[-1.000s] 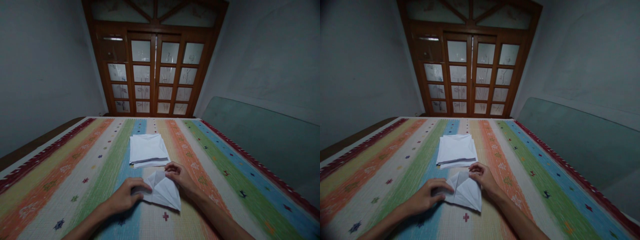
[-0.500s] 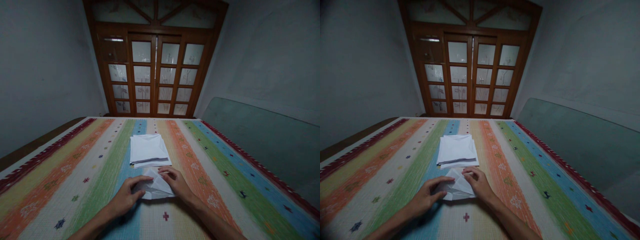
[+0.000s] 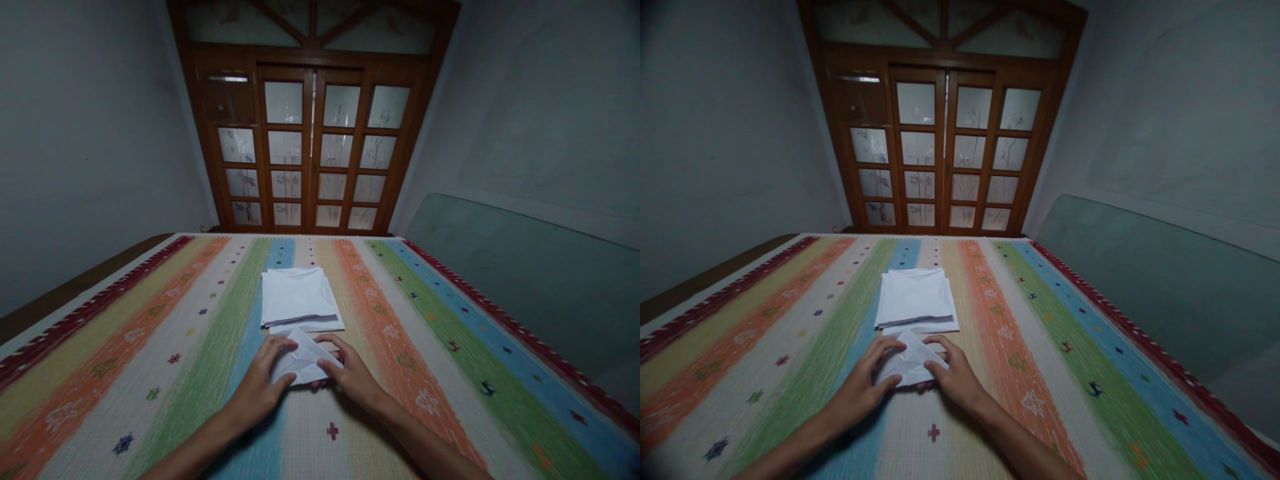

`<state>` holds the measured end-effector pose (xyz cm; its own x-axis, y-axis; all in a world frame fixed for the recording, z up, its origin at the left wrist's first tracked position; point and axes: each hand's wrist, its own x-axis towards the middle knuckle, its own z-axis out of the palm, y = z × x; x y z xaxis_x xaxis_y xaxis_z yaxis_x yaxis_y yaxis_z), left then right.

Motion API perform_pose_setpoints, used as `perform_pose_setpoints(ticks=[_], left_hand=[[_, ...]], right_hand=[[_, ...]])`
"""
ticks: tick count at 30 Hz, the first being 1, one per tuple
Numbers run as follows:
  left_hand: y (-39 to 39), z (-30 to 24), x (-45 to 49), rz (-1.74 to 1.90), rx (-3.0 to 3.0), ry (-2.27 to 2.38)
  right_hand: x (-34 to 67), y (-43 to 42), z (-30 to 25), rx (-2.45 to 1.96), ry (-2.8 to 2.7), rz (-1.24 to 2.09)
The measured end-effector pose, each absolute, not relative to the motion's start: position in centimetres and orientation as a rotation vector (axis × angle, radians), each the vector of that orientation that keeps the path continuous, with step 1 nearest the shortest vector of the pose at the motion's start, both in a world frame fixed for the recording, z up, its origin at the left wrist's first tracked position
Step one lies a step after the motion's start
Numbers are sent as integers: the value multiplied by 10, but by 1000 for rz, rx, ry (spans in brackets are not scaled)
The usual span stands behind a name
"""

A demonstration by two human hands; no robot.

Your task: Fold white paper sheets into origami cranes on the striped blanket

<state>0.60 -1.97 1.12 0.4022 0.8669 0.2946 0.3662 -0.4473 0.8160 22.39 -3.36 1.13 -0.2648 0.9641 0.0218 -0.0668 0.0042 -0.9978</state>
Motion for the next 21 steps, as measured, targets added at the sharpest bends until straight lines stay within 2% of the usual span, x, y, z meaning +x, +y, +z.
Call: perform_pose_setpoints(ticks=[10,16,21], left_hand=[[-28,9,8,893,2181,1106],[-23,8,8,932,2061,1110],[-26,9,11,912,1981,1094]], right_hand=[[227,-34,18,-989,-1281,1386],[227,-36,16,-836,-1333,1502],[215,-40,12,-837,-1290,1421]])
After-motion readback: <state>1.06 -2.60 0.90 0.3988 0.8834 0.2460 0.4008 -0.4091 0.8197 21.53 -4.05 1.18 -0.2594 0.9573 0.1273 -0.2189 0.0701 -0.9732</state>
